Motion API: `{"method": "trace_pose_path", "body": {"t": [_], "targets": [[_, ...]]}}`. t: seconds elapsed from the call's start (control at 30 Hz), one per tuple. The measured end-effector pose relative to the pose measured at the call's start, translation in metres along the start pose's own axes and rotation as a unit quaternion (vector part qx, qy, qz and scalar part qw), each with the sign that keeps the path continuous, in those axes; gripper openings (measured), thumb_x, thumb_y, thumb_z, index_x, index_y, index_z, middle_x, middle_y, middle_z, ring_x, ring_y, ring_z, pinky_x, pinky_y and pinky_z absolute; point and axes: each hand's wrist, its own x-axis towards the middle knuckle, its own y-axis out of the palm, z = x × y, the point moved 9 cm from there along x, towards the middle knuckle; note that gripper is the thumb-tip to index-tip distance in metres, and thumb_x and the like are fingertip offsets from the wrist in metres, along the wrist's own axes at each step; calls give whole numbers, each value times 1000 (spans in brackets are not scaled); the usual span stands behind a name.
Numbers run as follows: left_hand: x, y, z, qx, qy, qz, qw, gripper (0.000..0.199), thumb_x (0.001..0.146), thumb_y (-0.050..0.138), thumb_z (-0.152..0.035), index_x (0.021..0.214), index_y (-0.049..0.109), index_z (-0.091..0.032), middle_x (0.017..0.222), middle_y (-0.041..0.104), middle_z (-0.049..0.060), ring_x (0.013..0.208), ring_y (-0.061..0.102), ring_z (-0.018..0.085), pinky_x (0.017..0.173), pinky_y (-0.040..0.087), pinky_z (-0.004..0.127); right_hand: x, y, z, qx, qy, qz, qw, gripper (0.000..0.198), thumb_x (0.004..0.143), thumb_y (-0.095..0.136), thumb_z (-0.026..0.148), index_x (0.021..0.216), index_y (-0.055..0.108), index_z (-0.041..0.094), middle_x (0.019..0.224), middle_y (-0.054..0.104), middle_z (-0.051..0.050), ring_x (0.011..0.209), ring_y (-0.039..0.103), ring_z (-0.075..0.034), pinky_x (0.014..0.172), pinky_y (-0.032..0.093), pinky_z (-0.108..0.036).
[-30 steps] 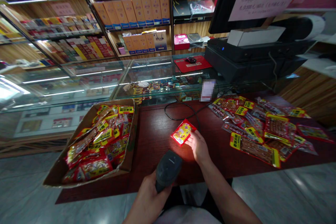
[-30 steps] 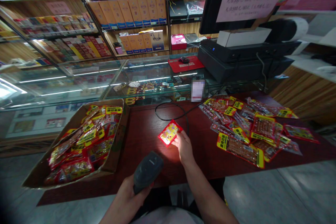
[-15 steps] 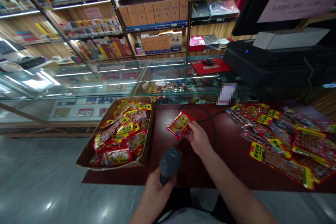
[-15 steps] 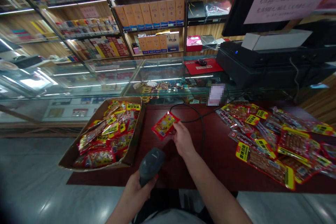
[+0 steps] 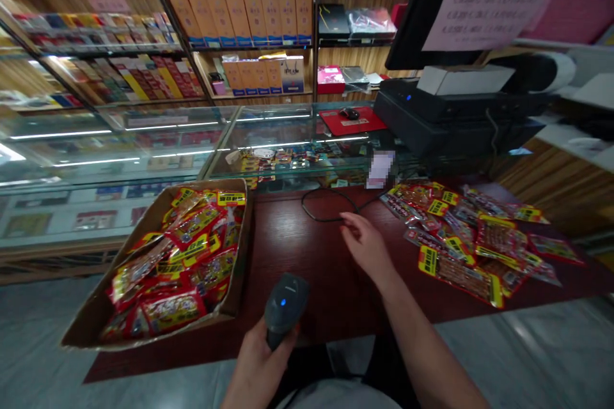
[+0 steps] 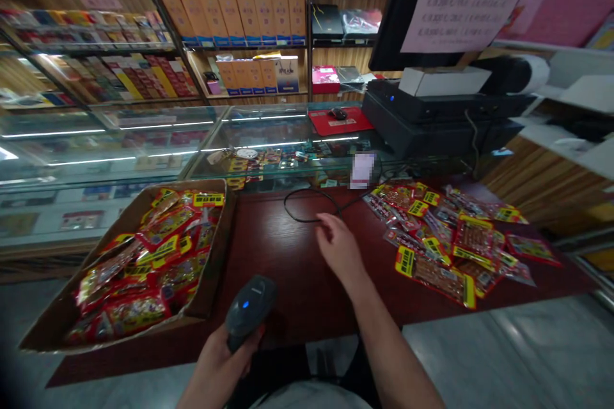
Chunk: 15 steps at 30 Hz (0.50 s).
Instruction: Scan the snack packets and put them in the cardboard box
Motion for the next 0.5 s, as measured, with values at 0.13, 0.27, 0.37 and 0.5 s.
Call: {"method": "trace_pose_path", "body": {"t": [0.13,0.27,0.37,0.5], "targets": [[7,9,-6,-5,14,13,1000,32,77,71,-50,78,66,-19,53,52,-5,46,49,14,48,43,24,-28,-163,-66,-406,32,-97,908,50,91,47,39,130,68,16,139,68,-19,131,61,-36,117,42,-54],[6,18,-19,1,27,19,999,31,79,73,-49,80,71,-18,50,56,-3,50,57,17,50,47,25,-65,-243,-118,-542,159,-82,821,66,90,50,49,147,54,17,147,61,-21,134,58,-41,107,46,-62],[2,24,-29,7,36,22,999,29,80,74,-47,81,73,-18,50,58,-3,54,62,20,54,50,25,-76,-249,-120,-576,201,-70,789,71,91,52,53,155,46,22,145,62,-20,129,61,-43,104,44,-67],[-1,25,-32,14,42,27,999,29,80,74,-46,83,73,-17,52,61,-1,58,64,21,57,52,26,-73,-243,-108,-601,210,-78,767,71,90,53,59,151,52,23,135,65,-22,124,62,-44,100,44,-68]]}}
